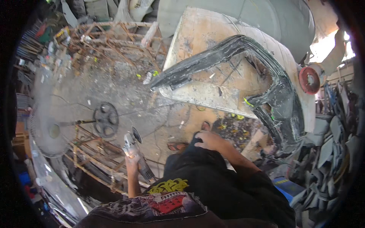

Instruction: Using an angle grinder to smooth and shape a car body panel.

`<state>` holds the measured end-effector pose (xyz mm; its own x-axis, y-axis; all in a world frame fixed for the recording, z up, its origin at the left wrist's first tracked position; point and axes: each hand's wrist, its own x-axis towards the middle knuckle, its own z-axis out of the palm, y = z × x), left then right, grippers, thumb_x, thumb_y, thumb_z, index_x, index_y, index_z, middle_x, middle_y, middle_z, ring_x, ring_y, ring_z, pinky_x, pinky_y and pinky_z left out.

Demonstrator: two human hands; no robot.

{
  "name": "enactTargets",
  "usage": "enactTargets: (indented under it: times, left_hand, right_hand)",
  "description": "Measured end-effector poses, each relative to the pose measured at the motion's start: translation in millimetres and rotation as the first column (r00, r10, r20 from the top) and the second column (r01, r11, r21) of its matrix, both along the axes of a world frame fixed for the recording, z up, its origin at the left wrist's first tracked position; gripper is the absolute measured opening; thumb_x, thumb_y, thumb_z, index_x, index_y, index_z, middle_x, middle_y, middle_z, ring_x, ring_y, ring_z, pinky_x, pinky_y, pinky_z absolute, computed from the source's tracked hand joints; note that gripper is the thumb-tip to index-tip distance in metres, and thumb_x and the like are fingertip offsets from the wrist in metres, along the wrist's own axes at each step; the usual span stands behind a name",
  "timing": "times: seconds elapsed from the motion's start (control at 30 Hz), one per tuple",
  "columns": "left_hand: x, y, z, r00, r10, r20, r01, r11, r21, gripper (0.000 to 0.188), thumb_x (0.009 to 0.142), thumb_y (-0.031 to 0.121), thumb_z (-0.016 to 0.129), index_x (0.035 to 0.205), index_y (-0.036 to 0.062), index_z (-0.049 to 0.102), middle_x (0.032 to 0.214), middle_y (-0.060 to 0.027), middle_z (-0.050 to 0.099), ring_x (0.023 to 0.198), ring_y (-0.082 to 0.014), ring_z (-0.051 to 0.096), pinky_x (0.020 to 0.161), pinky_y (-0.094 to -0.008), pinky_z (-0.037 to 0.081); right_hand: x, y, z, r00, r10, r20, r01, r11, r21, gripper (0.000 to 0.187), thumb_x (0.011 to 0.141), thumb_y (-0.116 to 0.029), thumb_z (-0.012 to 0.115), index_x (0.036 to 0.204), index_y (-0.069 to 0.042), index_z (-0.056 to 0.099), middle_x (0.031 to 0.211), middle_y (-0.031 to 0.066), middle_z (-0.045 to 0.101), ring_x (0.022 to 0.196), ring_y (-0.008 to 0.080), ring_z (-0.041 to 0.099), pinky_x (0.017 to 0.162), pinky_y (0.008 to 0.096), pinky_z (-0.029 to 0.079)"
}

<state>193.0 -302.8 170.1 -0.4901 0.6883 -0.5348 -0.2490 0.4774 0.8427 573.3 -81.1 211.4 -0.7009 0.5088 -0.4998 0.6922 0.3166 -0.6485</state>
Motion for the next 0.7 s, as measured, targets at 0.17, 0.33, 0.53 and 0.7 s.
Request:
enactTargets:
  times: [0.17,0.33,0.53,0.7]
  left_hand:
    - [14.9,0.4,38.9,0.977,0.201,0.075,-0.204,0.978,0.033,0.036,0.083,0.006,0.071,0.119,-0.0003,0.070,0.091,-0.0058,0.069,0.073,-0.0169,0.067,0.067,-0.0316,0.055]
    - [45.7,33.7,67.9,0.959,0.281,0.044,-0.284,0.954,0.091,0.039,0.084,0.006,0.070,0.122,-0.0002,0.070,0.089,-0.0044,0.068,0.075,-0.0165,0.067,0.068,-0.0312,0.055]
    - [91.1,84.6,75.6,0.932,0.273,-0.237,-0.223,0.950,0.216,0.036,0.086,0.010,0.072,0.121,0.0006,0.072,0.094,-0.0047,0.070,0.074,-0.0152,0.066,0.067,-0.0305,0.053]
    - [118.1,107.4,86.9,0.952,0.265,-0.149,-0.223,0.942,0.252,0.037,0.085,0.008,0.073,0.121,-0.0022,0.071,0.085,-0.0059,0.070,0.070,-0.0157,0.067,0.064,-0.0309,0.053]
  right_hand:
    - [28.6,10.2,11.1,0.998,0.006,-0.067,-0.005,1.000,0.012,0.051,0.091,-0.041,0.076,0.124,-0.002,0.070,0.122,0.0241,0.070,0.113,0.0429,0.066,0.098,0.0489,0.053]
    - [64.5,35.0,31.5,0.976,0.055,-0.211,-0.054,0.998,0.013,0.047,0.090,-0.038,0.078,0.119,-0.001,0.072,0.118,0.0244,0.071,0.109,0.0426,0.068,0.095,0.0487,0.054]
    - [91.1,99.9,65.4,1.000,-0.015,0.016,0.018,0.985,-0.174,0.041,0.088,-0.033,0.077,0.110,0.001,0.073,0.110,0.0239,0.072,0.105,0.0414,0.068,0.091,0.0469,0.054]
    - [80.7,138.7,59.1,0.958,0.104,-0.266,-0.043,0.973,0.226,0.044,0.089,-0.037,0.076,0.108,0.002,0.072,0.104,0.0250,0.071,0.100,0.0434,0.067,0.089,0.0483,0.054]
